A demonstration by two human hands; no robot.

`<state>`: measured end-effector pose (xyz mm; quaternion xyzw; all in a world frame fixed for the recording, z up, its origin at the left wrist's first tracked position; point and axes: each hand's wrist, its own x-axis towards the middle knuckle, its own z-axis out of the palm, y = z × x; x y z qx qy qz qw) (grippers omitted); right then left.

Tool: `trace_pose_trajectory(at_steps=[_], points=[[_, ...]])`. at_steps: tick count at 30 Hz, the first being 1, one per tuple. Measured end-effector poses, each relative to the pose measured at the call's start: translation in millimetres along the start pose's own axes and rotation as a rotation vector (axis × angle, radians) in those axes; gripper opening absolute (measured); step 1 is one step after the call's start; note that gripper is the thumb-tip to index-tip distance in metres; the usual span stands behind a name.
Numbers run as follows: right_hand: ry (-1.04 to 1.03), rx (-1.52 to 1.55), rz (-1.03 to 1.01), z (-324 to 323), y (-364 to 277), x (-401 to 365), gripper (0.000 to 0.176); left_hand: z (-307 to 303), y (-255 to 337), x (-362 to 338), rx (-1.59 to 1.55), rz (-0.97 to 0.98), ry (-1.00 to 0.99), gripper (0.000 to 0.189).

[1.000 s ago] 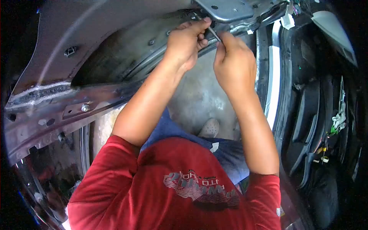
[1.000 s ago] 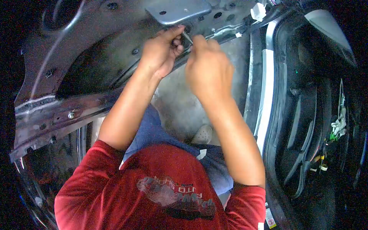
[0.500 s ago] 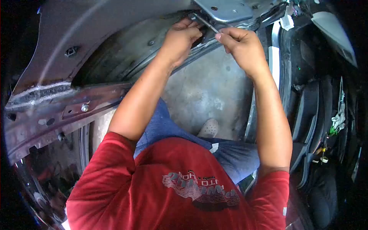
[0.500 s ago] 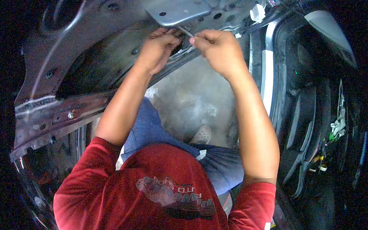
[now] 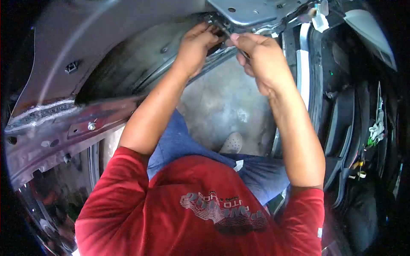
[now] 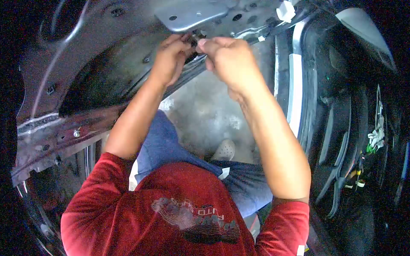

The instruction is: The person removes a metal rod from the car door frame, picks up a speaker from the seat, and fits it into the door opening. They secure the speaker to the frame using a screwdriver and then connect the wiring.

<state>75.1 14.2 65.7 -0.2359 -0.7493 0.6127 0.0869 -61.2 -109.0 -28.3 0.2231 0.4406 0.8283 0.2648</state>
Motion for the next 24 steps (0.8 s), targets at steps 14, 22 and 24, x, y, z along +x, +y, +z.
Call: trace_pose_trajectory(at_steps=[14,22,24], points=[[-0.184,0.804,0.306,8.8,5.4,-7.0,0.024,47.0,29.5,-23.8,0.044,-0.139,0.238,0.022],[0.476,-0.722,-0.706,18.5,35.3,-36.4,0.017,45.2,9.2,-11.0,-0.168,-0.06,0.256,0.018],[0.488,-0.657,-0.652,30.0,37.6,-41.5,0.019,46.2,7.9,-13.4,-0.174,-0.082,0.276,0.016]])
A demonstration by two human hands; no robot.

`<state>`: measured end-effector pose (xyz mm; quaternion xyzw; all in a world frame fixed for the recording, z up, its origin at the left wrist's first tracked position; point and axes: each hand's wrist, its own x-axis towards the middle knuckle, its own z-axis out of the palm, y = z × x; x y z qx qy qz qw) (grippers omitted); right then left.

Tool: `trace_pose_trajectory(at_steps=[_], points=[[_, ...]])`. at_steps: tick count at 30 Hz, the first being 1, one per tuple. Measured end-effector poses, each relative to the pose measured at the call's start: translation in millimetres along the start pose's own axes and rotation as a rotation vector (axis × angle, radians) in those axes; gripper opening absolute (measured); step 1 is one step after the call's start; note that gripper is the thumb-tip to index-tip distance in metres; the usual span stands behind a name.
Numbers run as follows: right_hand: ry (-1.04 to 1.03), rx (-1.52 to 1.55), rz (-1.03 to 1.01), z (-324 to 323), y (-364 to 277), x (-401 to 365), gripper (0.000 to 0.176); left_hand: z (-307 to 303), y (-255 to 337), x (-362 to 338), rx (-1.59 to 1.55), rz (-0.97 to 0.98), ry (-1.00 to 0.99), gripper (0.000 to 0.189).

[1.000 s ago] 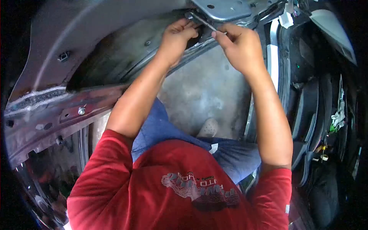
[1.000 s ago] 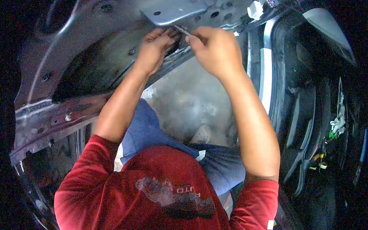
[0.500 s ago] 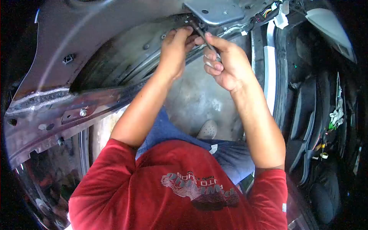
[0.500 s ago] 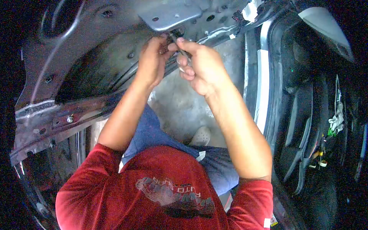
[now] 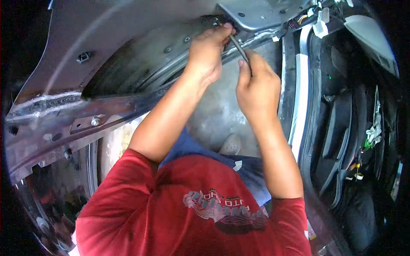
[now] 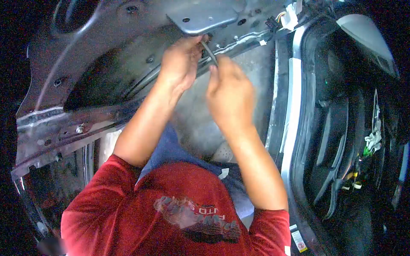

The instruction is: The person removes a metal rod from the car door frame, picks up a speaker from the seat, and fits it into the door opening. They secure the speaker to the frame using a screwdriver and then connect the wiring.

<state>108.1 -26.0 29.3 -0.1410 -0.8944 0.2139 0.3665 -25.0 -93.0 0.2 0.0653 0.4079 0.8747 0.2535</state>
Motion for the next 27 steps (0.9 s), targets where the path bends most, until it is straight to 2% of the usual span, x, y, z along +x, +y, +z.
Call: trace_pose_trajectory(at_steps=[2,3,4,6,7,10,11,12,14,15,16,18,19,20,22,24,26,27], points=[[0.014,0.06,0.039,6.1,-4.4,0.4,0.018,3.0,-3.2,0.0,-0.11,0.064,-0.046,0.016],[-0.069,0.159,0.191,1.2,-15.6,4.5,0.016,4.3,-1.1,0.7,-0.113,0.067,-0.047,0.016],[-0.07,0.162,0.186,-3.1,-16.0,10.7,0.016,4.7,2.2,0.6,-0.113,0.013,-0.041,0.017],[-0.322,1.262,0.979,-11.4,-9.0,19.4,0.019,0.1,6.3,-1.0,-0.112,-0.04,-0.031,0.017],[-0.355,1.413,1.086,-12.3,-7.6,18.2,0.023,-3.6,6.4,0.0,-0.117,-0.093,-0.043,0.018],[-0.362,1.303,0.952,-12.5,-15.6,12.0,0.023,-2.8,2.4,4.9,-0.158,-0.14,-0.073,0.018],[-0.362,1.097,0.86,-17.2,-18.4,13.1,0.023,-3.9,-0.6,5.3,-0.186,-0.138,-0.081,0.017],[-0.369,1.097,0.86,-18.8,-20.2,7.6,0.023,-1.1,-1.5,4.1,-0.188,-0.136,-0.076,0.017],[-0.161,0.211,0.191,-18.6,-18.5,-4.8,0.02,6.1,-4.0,2.4,-0.043,0.019,-0.018,0.021],[-0.029,-0.002,-0.048,-15.1,-11.4,-4.7,0.018,5.4,-5.6,4.2,-0.165,0.038,-0.026,0.014],[-0.034,-0.006,-0.046,-10.3,-7.9,-6.5,0.018,4.2,-8.1,4.5,-0.169,0.034,-0.024,0.014],[-0.144,0.119,0.145,-2.5,-2.1,-4.1,0.02,6.6,-10.8,6.2,-0.216,0.024,0.017,0.012],[-0.203,0.565,0.487,3.6,3.5,1.3,0.022,7.0,-9.3,6.7,-0.218,0.024,0.017,0.012],[-0.205,0.566,0.486,-3.2,8.6,4.8,0.022,6.1,-6.7,6.8,-0.194,0.018,0.006,0.011],[-0.385,1.411,0.908,-21.9,15.0,20.9,0.025,4.5,-1.2,7.8,-0.172,0.025,0.0,0.01],[-0.357,1.402,0.914,-22.7,8.5,20.6,0.024,8.1,-1.9,6.1,-0.188,0.04,-0.04,0.01],[-0.335,0.655,0.598,-19.6,6.4,19.1,0.021,15.5,-5.2,3.3,-0.215,0.038,0.017,0.011],[-0.17,0.157,0.158,-16.1,3.7,10.3,0.026,17.9,-6.2,1.1,-0.239,0.039,0.08,0.012]])
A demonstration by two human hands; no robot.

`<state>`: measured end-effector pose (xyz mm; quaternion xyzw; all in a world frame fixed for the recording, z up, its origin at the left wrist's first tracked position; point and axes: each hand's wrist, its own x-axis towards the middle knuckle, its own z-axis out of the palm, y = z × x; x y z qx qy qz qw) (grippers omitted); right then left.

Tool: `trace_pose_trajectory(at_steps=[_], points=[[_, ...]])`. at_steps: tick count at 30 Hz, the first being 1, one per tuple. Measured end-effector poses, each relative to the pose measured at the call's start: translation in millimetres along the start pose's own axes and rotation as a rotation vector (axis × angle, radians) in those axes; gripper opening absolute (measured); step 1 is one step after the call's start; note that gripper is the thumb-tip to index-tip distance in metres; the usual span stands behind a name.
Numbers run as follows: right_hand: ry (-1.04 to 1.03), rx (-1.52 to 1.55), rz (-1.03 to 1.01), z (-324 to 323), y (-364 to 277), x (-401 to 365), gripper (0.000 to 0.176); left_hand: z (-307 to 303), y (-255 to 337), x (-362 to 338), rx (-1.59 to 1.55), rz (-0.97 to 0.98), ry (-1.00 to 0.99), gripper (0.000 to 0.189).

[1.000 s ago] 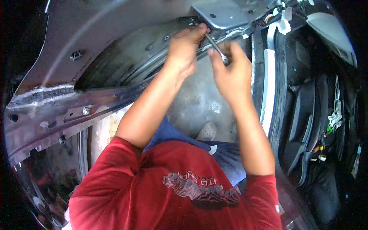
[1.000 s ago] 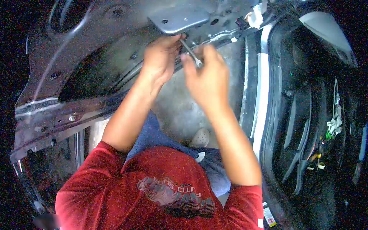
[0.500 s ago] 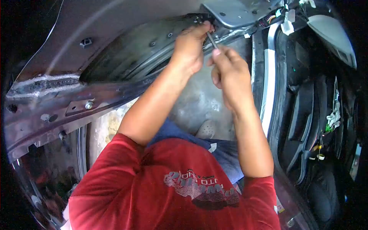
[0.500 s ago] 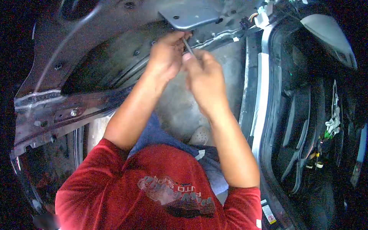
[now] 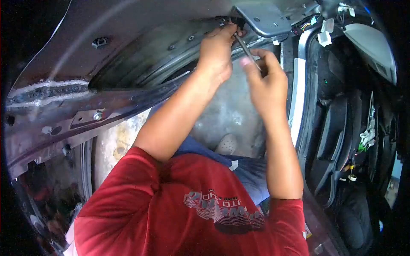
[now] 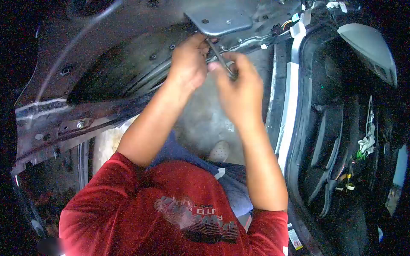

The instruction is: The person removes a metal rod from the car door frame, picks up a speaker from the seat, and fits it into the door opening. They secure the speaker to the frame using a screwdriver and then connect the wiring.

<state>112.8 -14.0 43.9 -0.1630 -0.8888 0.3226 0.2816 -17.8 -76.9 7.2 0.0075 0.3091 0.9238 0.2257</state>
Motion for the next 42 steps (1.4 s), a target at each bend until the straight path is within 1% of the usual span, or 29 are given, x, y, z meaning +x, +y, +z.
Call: trace_pose_trajectory(at_steps=[1,3,5,7,8,9,11,12,13,15,16,17,19,20,22,23,25,26,27,29,30,31,34,35,37,38,39,41,42], points=[[-0.005,-0.003,-0.003,7.9,3.3,-1.4,0.026,0.6,-0.3,-0.3,-0.005,0.002,0.004,0.012],[0.25,-0.288,-0.352,21.6,4.6,-0.3,0.029,0.8,-0.4,-0.5,0.023,0.023,-0.029,0.014],[0.232,-0.216,-0.291,24.0,-5.8,-1.7,0.024,-1.5,3.3,0.7,0.043,0.005,-0.031,0.014],[-0.123,0.906,0.571,16.2,-20.4,-1.0,0.022,-7.0,4.0,3.4,0.067,-0.016,-0.031,0.015],[-0.269,1.36,0.658,6.7,-6.2,2.6,0.023,-8.9,3.8,6.1,0.095,-0.01,-0.057,0.014],[-0.269,1.36,0.656,6.4,-7.3,2.2,0.023,-7.7,7.2,5.8,0.123,-0.001,-0.084,0.014],[-0.267,1.501,0.866,3.9,-10.1,1.5,0.023,-5.4,11.8,-0.2,0.129,-0.05,-0.073,0.016],[-0.317,1.346,0.738,5.3,-8.1,-0.9,0.028,-3.5,13.4,-3.0,0.133,-0.101,-0.057,0.02],[-0.317,1.344,0.74,8.9,-8.6,-6.1,0.028,-3.8,11.5,-3.4,0.131,-0.103,-0.057,0.02],[-0.003,-0.027,-0.075,18.4,-16.5,-16.8,0.037,-3.4,7.5,-2.3,0.053,-0.034,-0.049,0.015],[0.1,-0.198,-0.174,18.5,-19.1,-18.3,0.049,-2.8,5.3,-0.7,0.051,-0.032,-0.045,0.015],[0.095,-0.198,-0.174,18.7,-20.2,-17.2,0.049,-2.0,2.4,0.5,0.054,0.004,-0.04,0.015],[0.08,-0.488,-0.191,19.9,-20.4,-11.2,0.042,-1.4,1.6,-0.9,0.054,0.038,-0.035,0.015],[0.081,-0.489,-0.194,20.5,-14.1,-2.4,0.042,-0.8,2.1,-2.3,0.08,0.044,-0.038,0.015],[0.222,-0.361,-0.351,19.9,-5.3,16.8,0.03,-0.3,2.5,-1.1,0.104,0.054,-0.036,0.014],[0.219,-0.359,-0.354,17.9,-4.8,18.5,0.03,1.6,1.9,0.8,0.105,0.064,-0.022,0.014],[-0.204,0.616,0.491,4.5,-21.5,26.2,0.023,2.5,3.7,1.7,0.104,0.074,-0.013,0.014],[-0.195,0.613,0.489,0.5,-20.3,25.7,0.023,0.7,6.1,1.6,0.073,0.009,-0.01,0.014],[-0.235,0.769,0.571,-3.4,-17.3,26.1,0.023,0.7,6.3,1.6,0.042,-0.058,-0.005,0.015],[-0.336,1.088,0.73,-5.2,-12.3,28.2,0.025,-1.0,5.4,1.5,0.099,-0.041,-0.018,0.016],[-0.336,0.975,0.68,-6.4,-11.9,30.4,0.023,-2.5,4.6,3.1,0.158,-0.023,-0.032,0.016],[-0.342,0.976,0.673,-5.9,-13.6,30.1,0.023,-2.9,2.4,5.4,0.157,-0.014,-0.031,0.016],[0.011,-0.548,-0.307,-5.8,-21.6,18.6,0.02,3.2,-3.3,2.5,0.106,0.058,-0.033,0.014],[0.011,-0.548,-0.308,-2.8,-23.1,19.3,0.02,4.7,-3.4,0.4,0.152,0.052,0.001,0.016],[0.083,-0.663,-0.435,5.0,-27.3,24.9,0.018,8.2,0.3,-2.6,0.197,0.052,0.034,0.018],[0.079,-0.6,-0.353,11.2,-29.0,25.0,0.018,8.7,2.4,-3.2,0.133,0.002,0.032,0.019],[0.075,-0.598,-0.357,15.8,-25.4,28.3,0.018,7.5,4.2,-3.0,0.068,-0.046,0.032,0.019],[0.009,-0.254,-0.089,21.3,-15.7,35.2,0.019,4.5,7.9,-4.1,0.063,-0.028,-0.006,0.019],[-0.114,0.277,0.238,14.2,-17.2,39.4,0.022,3.8,10.0,-4.4,0.061,-0.012,-0.052,0.019]])
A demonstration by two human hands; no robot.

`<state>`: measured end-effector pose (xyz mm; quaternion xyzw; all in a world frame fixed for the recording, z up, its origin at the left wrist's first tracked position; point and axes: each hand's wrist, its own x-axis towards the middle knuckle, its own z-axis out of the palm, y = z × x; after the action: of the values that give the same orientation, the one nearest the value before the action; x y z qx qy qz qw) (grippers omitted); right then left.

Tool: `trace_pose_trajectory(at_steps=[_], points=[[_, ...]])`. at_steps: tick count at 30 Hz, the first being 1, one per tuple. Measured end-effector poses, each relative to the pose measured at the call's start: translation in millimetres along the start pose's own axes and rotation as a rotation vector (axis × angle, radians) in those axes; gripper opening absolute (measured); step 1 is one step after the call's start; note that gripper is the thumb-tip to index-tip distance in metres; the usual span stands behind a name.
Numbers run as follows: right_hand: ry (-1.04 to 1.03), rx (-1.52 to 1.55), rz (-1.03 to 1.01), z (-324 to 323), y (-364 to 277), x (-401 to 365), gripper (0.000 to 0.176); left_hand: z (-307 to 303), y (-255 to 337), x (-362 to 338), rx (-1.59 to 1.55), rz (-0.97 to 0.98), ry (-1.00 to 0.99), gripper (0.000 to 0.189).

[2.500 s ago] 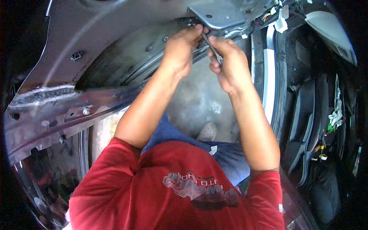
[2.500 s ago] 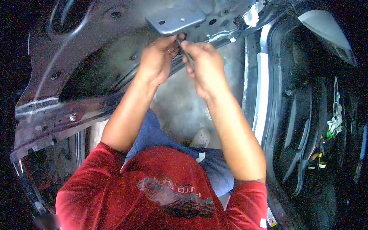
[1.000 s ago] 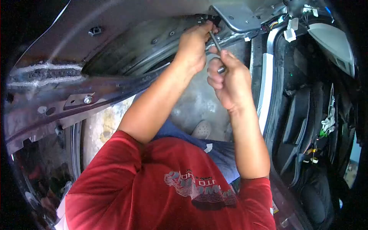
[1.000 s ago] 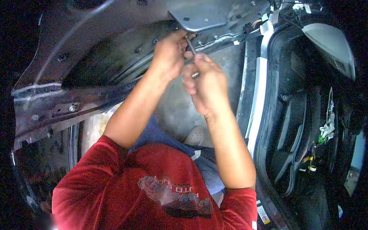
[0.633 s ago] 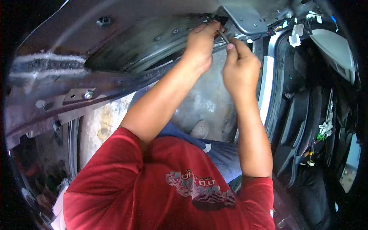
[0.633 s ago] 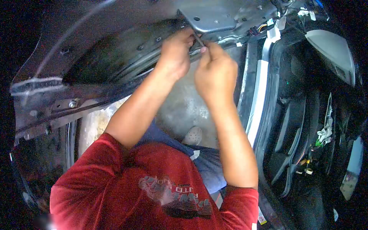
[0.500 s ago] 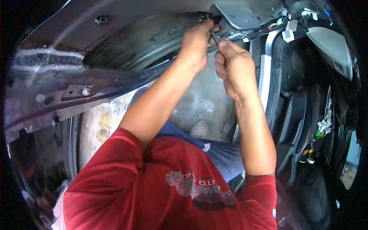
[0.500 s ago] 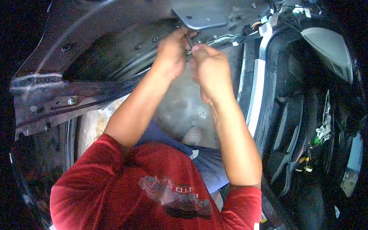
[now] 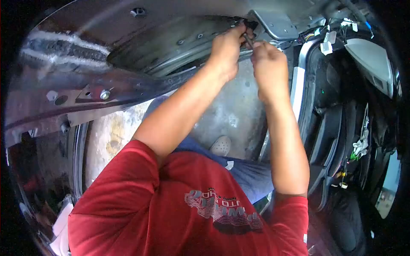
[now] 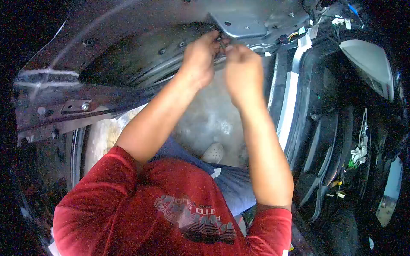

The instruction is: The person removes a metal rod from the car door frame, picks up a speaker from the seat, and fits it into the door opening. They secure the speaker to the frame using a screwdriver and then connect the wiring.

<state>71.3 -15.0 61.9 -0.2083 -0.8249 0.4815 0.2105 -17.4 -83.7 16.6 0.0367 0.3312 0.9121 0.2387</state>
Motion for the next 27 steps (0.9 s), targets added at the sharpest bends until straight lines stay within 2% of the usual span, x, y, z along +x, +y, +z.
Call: trace_pose_trajectory(at_steps=[1,3,4,6,7,11,13,14,15,17,18,19,21,22,23,25,26,27], points=[[-0.163,0.49,0.332,-10.2,11.0,7.8,0.027,-2.4,-0.6,-0.1,0.0,0.001,-0.001,0.019],[-0.264,0.905,0.524,-8.8,28.5,7.5,0.027,-4.5,-2.7,0.3,0.089,-0.038,0.014,0.018],[-0.265,0.903,0.519,-5.0,16.3,4.4,0.027,-4.3,-6.0,4.5,0.087,-0.034,0.011,0.018],[-0.02,0.4,0.23,9.4,-2.3,-9.0,0.023,-4.0,-12.4,6.7,0.057,0.067,0.009,0.018],[-0.023,0.4,0.232,10.7,-1.8,-8.3,0.023,-2.8,-13.2,6.6,0.057,0.067,0.013,0.018],[-0.062,0.476,0.303,7.4,3.1,-10.3,0.024,1.4,-12.7,3.0,0.087,0.089,0.036,0.017],[-0.084,0.515,0.323,5.6,5.3,-7.3,0.025,-0.9,-8.1,3.6,0.032,0.027,0.026,0.017],[-0.208,1.065,0.544,-3.4,24.5,3.5,0.025,-3.7,-5.4,1.9,0.034,0.026,0.029,0.017],[-0.206,1.068,0.545,-3.2,21.4,-0.8,0.025,-2.6,0.3,-1.5,0.068,-0.05,0.039,0.017],[-0.207,0.961,0.474,-4.6,10.7,-3.7,0.024,1.4,2.8,0.3,0.096,-0.12,0.043,0.017],[-0.184,0.475,0.316,-4.4,-4.5,-8.9,0.027,1.0,-2.0,1.7,0.055,-0.088,0.053,0.017],[-0.187,0.473,0.317,-2.7,-5.6,-14.6,0.027,0.7,-4.4,3.0,0.014,-0.054,0.065,0.017],[0.133,-0.822,-0.473,0.2,-5.4,-25.0,0.035,0.0,-6.8,6.8,0.045,-0.02,0.069,0.016],[0.097,-0.788,-0.337,3.2,-12.5,-27.7,0.04,0.3,-8.4,6.9,0.078,0.008,0.065,0.016],[0.097,-0.791,-0.335,2.4,-8.2,-21.6,0.04,0.2,-9.9,6.2,0.076,0.006,0.064,0.016],[0.037,-0.59,-0.274,-2.6,-2.5,-0.9,0.035,-0.4,-8.3,3.1,0.099,0.043,0.046,0.015],[-0.181,-0.049,0.233,-19.0,-8.7,7.2,0.025,-3.6,-6.7,3.4,0.099,0.044,0.046,0.015],[-0.358,0.569,0.443,-29.1,-10.4,13.2,0.024,-7.4,-5.2,3.3,0.084,-0.001,0.014,0.016]])
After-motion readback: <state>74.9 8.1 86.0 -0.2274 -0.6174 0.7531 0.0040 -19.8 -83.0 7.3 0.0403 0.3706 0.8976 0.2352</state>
